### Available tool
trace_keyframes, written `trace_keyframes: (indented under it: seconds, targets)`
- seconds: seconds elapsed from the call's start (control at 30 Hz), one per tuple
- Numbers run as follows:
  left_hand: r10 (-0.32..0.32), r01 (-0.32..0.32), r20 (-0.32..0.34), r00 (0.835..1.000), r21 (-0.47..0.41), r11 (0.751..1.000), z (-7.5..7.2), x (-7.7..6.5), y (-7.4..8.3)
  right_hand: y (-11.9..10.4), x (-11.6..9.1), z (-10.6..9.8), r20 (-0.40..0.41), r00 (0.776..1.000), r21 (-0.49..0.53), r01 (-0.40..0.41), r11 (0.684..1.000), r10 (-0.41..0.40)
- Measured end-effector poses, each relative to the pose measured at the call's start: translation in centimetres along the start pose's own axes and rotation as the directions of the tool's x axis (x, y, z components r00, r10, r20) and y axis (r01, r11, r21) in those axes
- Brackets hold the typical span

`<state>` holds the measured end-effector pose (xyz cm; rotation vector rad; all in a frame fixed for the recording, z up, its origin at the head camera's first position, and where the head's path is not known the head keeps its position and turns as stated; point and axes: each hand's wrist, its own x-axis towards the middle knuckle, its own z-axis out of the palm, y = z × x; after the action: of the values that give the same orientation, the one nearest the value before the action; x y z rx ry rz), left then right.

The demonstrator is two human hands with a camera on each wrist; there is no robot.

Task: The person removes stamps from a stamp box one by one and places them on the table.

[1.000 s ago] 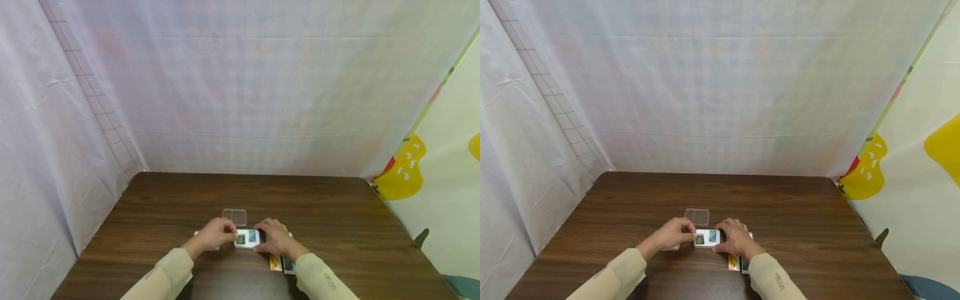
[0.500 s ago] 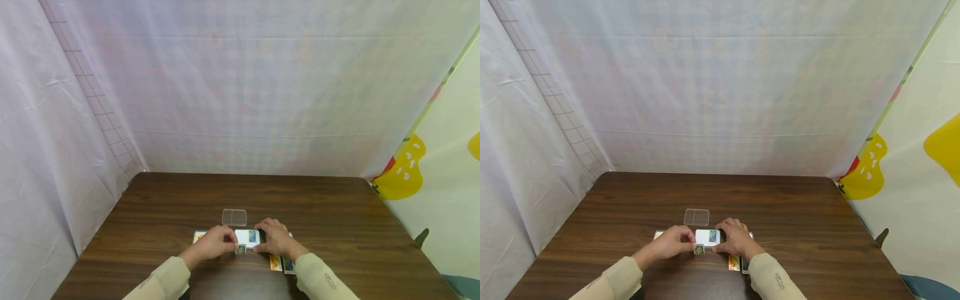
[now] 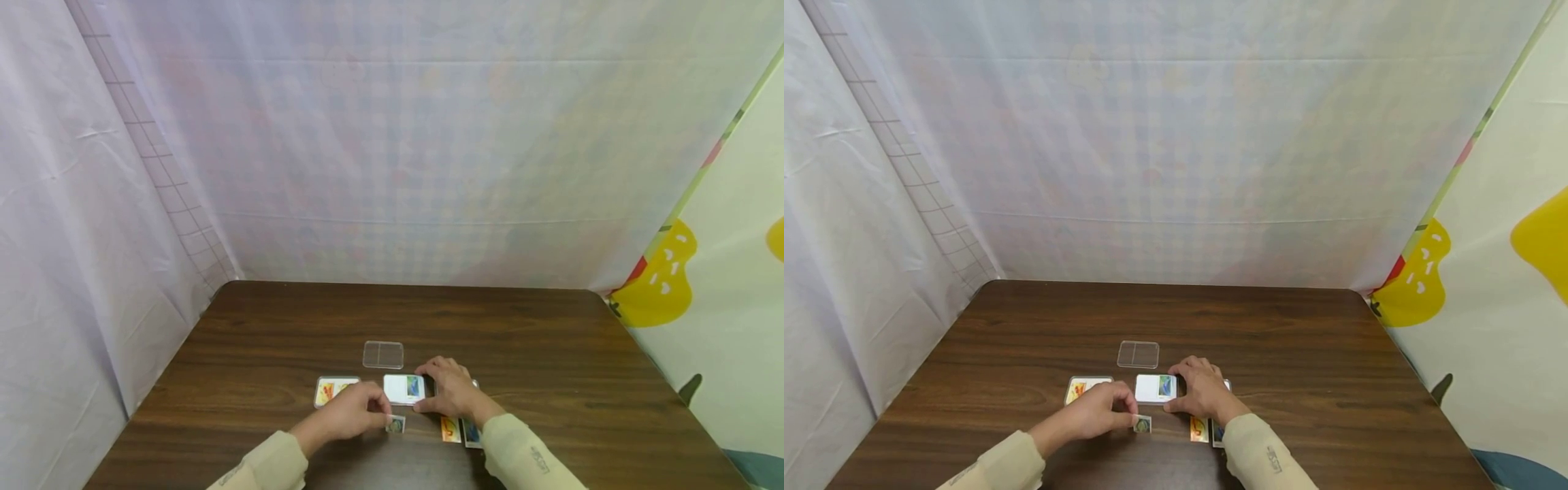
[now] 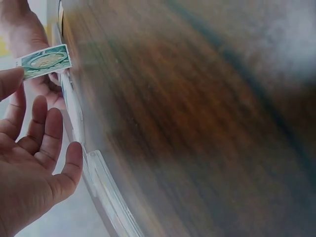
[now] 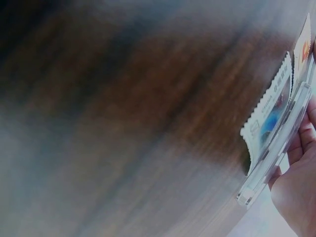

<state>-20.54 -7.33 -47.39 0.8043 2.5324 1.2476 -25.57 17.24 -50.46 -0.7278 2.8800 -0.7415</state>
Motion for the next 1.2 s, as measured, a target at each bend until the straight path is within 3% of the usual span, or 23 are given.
trace_keyframes:
  seconds: [0.3,0.6,0.8,1.2]
  targets:
    - [0.014,-0.014,-0.027,1.000,0.025,1.000,0.2,-0.2,-0.3,0.0,-0.1,0.0,0.003,1.000,0.005,0.002,1.000,-0.002]
    - [0.059,-0.050,-0.076,0.995,0.119,0.992,0.1,0.3,-0.9,0.0,0.0,0.0,0.000,1.000,0.003,0.007,1.000,-0.007]
    - [0.106,-0.073,-0.117,0.987,0.259,0.963,0.0,0.5,-1.2,0.1,0.0,0.0,-0.007,1.000,0.005,0.010,1.000,-0.010]
    - [0.116,-0.058,-0.107,0.987,0.439,0.897,0.3,1.1,-1.3,0.0,0.0,0.0,-0.002,1.000,0.003,0.002,1.000,-0.002]
